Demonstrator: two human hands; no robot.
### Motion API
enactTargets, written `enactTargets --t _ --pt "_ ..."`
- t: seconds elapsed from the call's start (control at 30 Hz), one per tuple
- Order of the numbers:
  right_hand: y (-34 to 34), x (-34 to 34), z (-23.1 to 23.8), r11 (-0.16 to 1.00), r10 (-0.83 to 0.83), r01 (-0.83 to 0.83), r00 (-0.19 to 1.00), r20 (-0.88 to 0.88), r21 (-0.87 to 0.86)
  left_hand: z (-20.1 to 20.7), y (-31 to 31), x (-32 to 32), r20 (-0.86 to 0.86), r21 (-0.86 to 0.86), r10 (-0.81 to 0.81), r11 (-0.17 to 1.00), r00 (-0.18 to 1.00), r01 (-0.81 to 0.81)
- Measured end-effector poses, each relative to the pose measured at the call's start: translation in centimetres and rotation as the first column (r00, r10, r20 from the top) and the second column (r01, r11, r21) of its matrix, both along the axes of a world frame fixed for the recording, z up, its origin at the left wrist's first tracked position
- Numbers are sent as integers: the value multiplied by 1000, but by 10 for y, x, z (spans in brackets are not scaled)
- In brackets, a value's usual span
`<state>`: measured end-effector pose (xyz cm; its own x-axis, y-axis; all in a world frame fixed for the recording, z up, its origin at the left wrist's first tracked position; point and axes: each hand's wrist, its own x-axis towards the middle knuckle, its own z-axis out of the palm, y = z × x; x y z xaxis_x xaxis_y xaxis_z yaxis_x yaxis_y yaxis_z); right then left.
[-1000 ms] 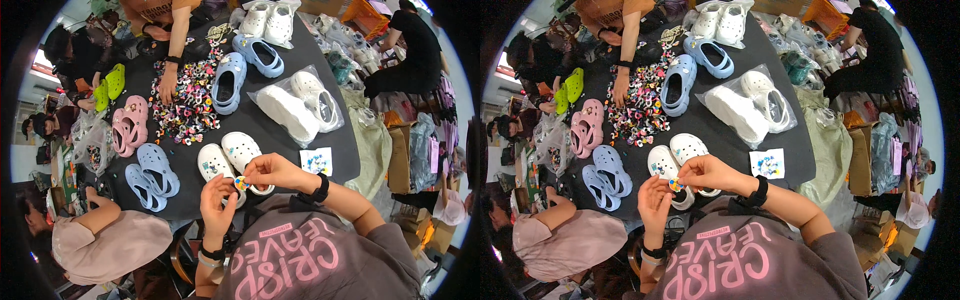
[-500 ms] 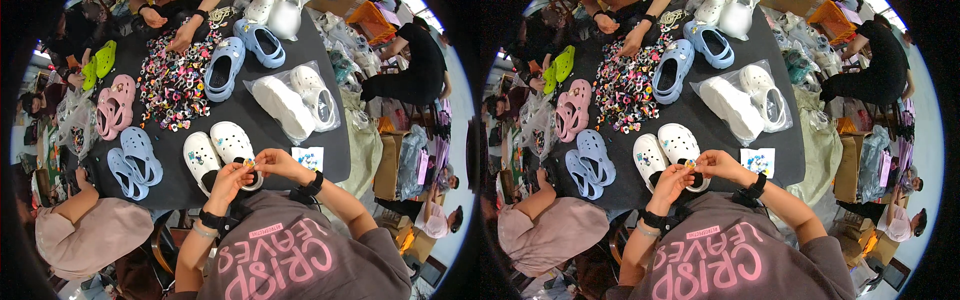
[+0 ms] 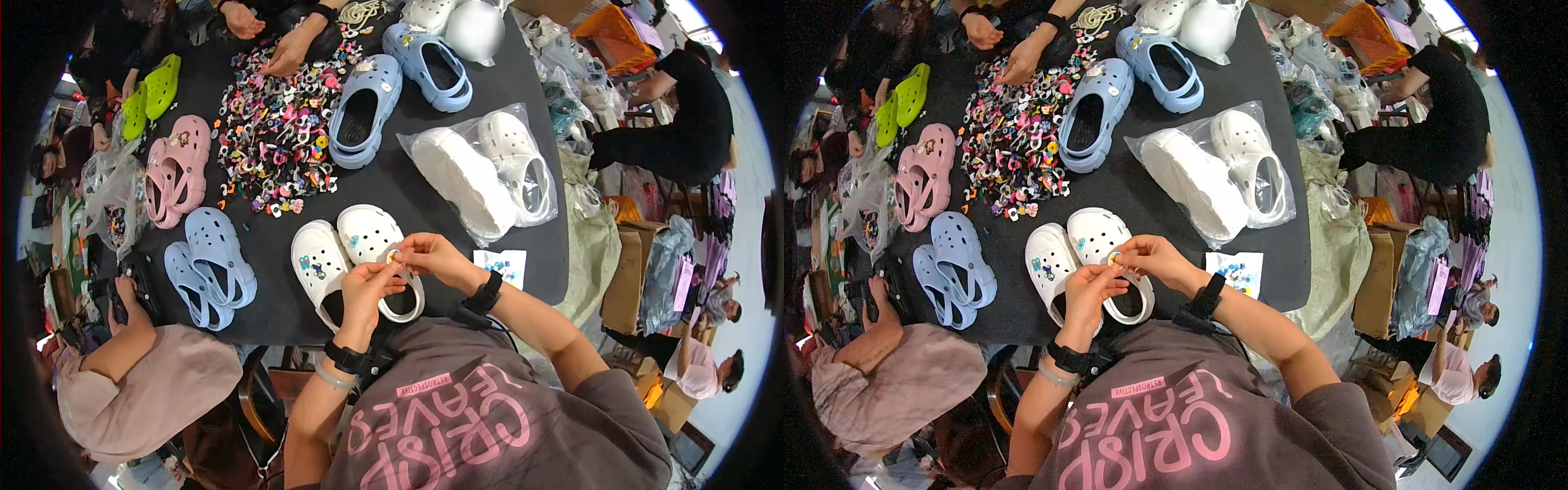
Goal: Assembling decorative charms onto plastic clog-style shoes in a workshop.
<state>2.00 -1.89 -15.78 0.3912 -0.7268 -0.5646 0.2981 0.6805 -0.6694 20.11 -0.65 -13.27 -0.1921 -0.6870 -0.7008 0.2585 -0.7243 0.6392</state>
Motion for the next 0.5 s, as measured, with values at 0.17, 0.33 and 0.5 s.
enactTargets --t 0.17,0.33,0.5 --pt "-9 -6 -18 999 15 -14 1000 -15 49 -8 20 7 -82 13 -56 998 995 58" --pt "-28 -13 -35 963 -110 113 994 -26 243 -29 54 -1 -324 234 198 964 925 -124" --pt "-35 -8 -33 959 -50 54 999 -20 278 -40 48 -29 -413 119 386 921 825 -372"
